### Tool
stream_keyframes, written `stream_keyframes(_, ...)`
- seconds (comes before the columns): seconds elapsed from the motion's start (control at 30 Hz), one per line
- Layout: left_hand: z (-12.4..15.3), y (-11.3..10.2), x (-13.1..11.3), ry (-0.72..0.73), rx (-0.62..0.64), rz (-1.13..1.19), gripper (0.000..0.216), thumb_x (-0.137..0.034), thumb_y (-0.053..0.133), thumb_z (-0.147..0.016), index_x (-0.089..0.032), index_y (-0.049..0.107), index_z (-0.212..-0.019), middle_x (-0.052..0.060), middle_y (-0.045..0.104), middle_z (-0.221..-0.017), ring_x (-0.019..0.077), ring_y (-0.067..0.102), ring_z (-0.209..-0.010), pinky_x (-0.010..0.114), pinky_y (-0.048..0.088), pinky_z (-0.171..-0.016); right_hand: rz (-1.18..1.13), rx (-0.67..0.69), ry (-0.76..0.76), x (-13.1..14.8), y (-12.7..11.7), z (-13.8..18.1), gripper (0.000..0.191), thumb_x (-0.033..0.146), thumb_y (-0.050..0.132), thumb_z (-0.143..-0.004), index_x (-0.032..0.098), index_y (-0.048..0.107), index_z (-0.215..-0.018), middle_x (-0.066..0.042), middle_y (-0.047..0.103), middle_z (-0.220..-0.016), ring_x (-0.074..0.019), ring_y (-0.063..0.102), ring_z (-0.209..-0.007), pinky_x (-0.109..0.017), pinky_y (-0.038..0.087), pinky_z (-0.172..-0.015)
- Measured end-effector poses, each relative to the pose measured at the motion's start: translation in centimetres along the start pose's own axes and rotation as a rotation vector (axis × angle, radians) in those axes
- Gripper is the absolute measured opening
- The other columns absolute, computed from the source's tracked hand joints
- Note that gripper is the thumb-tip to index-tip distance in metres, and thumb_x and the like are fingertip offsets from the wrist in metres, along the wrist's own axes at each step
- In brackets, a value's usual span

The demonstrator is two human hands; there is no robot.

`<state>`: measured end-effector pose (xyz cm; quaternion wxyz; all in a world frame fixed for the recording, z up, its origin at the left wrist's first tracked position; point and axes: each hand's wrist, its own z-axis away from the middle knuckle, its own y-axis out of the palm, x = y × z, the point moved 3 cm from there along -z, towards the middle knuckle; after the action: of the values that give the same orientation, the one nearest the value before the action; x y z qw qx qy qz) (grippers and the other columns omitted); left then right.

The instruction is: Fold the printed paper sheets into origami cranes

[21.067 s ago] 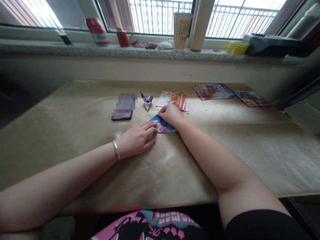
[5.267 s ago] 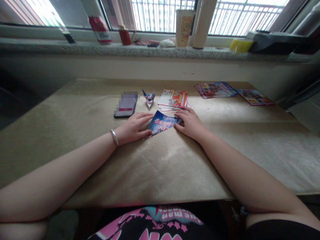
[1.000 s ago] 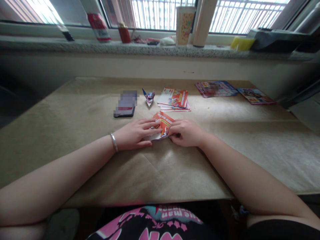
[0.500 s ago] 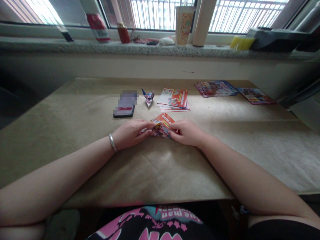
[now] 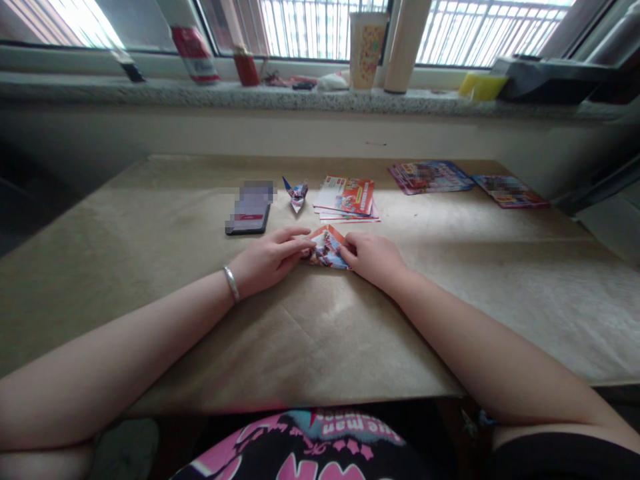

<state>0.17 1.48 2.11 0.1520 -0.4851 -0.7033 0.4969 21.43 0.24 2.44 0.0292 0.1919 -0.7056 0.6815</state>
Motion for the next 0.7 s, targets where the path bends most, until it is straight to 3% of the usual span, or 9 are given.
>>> stream_keyframes(0.2,0.0,0.8,0.0,0.060,0.091,-0.056,0.034,-0.022,0.046,-0.095,-0.021,0.062,-0.125,0.013,0.055,-0.136,0.0240,0.056,-0.120,0.043,0.048,-0.102,0.010,-0.050,0.057,-0.7,0.3,-0.5,0.025,0.040,0.050,-0.088,0.023,0.065,-0.079,-0.003,0.069,-0.081,-0.0180,0.059,-0.075,-0.027,0.033,-0.059)
stream_keyframes(0.43,0.1,1.0,0.1,0.015,0.152,-0.128,0.037,-0.025,0.046,-0.095,-0.024,0.058,-0.130,0.009,0.055,-0.138,0.0230,0.056,-0.120,0.044,0.046,-0.104,-0.096,-0.176,-0.150,-1.1,0.2,-0.9,0.020,0.032,0.054,-0.086,0.019,0.065,-0.074,-0.007,0.068,-0.090,-0.0209,0.060,-0.093,-0.032,0.042,-0.087)
stream_keyframes(0.7,0.1,1.0,0.0,0.001,0.164,-0.107,0.041,-0.026,0.046,-0.095,-0.020,0.053,-0.136,0.012,0.051,-0.142,0.0242,0.054,-0.125,0.044,0.045,-0.106,-0.271,-0.115,-0.103,-0.9,0.2,-0.8,0.018,0.031,0.055,-0.082,0.020,0.060,-0.070,-0.007,0.069,-0.087,-0.0191,0.060,-0.081,-0.030,0.044,-0.074)
